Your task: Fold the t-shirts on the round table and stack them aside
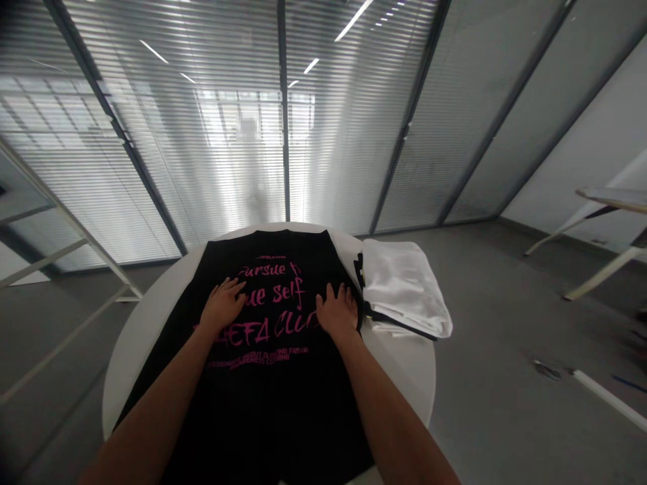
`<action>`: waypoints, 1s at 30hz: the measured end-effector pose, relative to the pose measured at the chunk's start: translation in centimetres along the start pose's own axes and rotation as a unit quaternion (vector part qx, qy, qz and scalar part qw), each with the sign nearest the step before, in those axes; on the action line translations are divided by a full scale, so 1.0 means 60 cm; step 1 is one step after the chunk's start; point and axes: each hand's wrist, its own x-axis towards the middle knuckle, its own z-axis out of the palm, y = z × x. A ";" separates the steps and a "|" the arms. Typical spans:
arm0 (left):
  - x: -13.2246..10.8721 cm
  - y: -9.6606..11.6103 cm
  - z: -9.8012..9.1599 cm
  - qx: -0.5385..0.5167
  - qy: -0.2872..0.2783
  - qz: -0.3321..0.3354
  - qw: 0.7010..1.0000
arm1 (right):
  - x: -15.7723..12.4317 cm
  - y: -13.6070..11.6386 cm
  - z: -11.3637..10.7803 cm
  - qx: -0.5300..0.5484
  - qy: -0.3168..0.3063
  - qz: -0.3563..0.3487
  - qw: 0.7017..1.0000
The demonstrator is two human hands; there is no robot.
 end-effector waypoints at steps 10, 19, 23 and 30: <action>0.008 -0.008 0.006 -0.013 0.011 0.007 1.000 | 0.033 -0.019 -0.001 -0.053 0.097 -0.065 0.992; 0.012 -0.012 0.009 -0.017 0.011 0.002 1.000 | 0.100 -0.015 0.007 -0.026 0.075 0.036 0.996; 0.014 -0.012 0.011 -0.019 0.018 0.004 1.000 | 0.096 -0.012 0.011 -0.022 0.094 0.057 0.994; 0.014 -0.009 0.011 -0.025 0.015 0.004 1.000 | 0.083 -0.015 0.002 -0.017 0.149 0.064 0.987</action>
